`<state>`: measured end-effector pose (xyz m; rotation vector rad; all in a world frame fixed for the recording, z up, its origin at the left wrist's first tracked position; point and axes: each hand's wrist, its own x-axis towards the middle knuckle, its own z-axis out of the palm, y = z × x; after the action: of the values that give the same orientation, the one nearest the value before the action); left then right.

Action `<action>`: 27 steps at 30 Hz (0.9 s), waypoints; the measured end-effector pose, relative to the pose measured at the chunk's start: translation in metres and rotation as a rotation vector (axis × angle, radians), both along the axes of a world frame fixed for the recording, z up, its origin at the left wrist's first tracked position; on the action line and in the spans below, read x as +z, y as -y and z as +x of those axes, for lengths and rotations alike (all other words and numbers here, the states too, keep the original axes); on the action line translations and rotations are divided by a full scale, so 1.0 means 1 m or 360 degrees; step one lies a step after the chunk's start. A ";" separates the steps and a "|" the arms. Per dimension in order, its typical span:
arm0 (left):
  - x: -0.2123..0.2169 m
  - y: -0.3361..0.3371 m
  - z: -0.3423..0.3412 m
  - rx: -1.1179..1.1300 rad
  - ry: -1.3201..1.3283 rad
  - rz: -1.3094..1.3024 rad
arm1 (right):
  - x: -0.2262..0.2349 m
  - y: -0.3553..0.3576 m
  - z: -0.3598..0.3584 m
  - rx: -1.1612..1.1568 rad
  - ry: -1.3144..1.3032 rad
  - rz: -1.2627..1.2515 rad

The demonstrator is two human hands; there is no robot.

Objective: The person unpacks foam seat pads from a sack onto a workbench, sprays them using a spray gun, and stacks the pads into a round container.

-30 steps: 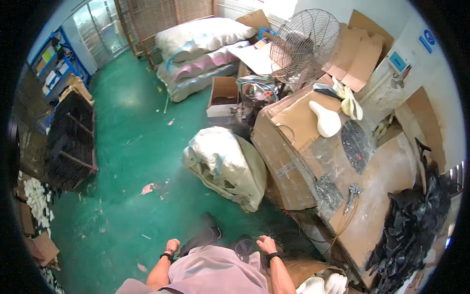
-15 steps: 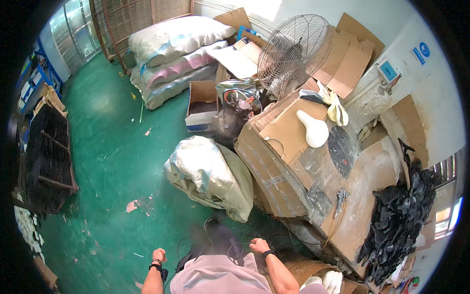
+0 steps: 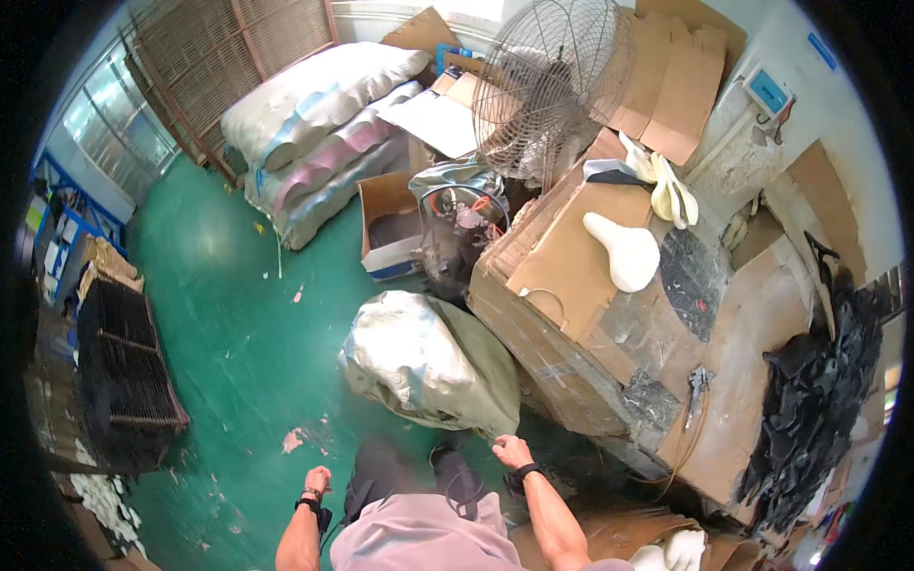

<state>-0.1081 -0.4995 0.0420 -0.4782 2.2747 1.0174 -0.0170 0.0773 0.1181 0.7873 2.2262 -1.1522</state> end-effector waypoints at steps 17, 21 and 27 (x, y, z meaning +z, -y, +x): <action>-0.018 -0.121 -0.319 -0.0897 0.0498 -0.0002 | -0.017 0.108 0.036 -0.1293 0.0566 -0.0059; -0.048 -0.141 -0.367 -0.1369 0.0533 -0.0006 | -0.011 0.165 -0.004 -0.1389 0.0528 -0.0167; -0.097 -0.126 -0.406 -0.1267 0.0656 0.0049 | -0.084 0.195 -0.100 -0.1381 0.0462 -0.0623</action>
<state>-0.5144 -0.3731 -0.0546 0.2222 1.8063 0.4829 -0.1166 -0.1178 0.0338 1.6826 1.3428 -1.6413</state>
